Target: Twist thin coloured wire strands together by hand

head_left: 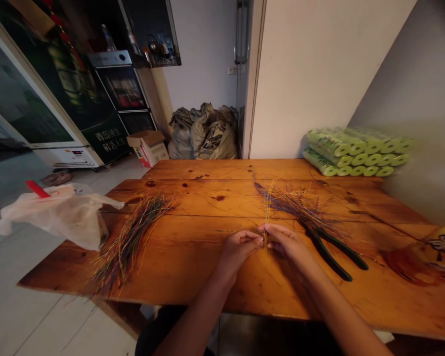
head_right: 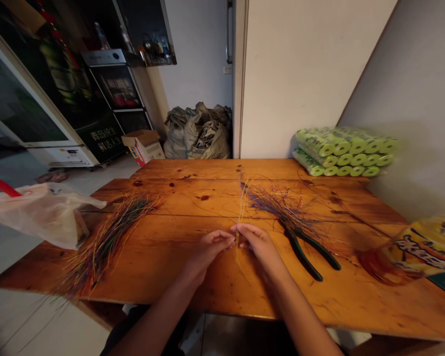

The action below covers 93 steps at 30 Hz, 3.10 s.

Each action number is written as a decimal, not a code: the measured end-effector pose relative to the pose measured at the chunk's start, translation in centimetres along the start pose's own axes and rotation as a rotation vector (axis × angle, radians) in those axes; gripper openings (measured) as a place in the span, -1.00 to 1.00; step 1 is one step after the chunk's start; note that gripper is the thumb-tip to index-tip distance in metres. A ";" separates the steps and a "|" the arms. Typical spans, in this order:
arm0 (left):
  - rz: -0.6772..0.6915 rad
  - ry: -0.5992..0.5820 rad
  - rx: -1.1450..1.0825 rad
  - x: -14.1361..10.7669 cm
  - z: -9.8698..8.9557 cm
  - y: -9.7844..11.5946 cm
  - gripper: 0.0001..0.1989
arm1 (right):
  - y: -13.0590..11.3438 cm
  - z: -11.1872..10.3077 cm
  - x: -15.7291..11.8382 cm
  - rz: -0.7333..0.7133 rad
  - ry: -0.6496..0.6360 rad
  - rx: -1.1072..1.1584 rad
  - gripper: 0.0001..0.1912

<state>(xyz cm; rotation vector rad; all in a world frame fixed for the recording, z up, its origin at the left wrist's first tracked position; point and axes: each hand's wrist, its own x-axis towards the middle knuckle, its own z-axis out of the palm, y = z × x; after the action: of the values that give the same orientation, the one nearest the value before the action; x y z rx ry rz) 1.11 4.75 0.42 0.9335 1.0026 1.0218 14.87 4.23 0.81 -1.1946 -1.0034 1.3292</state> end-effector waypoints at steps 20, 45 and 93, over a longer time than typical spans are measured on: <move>0.098 -0.039 0.054 0.2 -1.3 1.4 -0.87 | 0.4 -1.0 -0.7 -0.051 -0.409 -0.309 -0.72; -0.111 -0.072 -0.253 0.4 -1.8 0.9 -0.71 | -1.1 -1.9 -1.7 0.019 -0.613 -0.366 -0.67; -0.051 0.149 -0.248 0.8 -1.9 1.5 -0.92 | 0.4 -0.4 -2.1 -0.451 -0.266 -0.615 -0.70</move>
<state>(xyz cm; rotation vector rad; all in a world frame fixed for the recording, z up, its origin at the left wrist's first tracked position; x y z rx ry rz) -0.87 6.17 1.18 0.6325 0.9907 1.1563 15.14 2.13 0.61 -1.1400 -1.8429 0.8488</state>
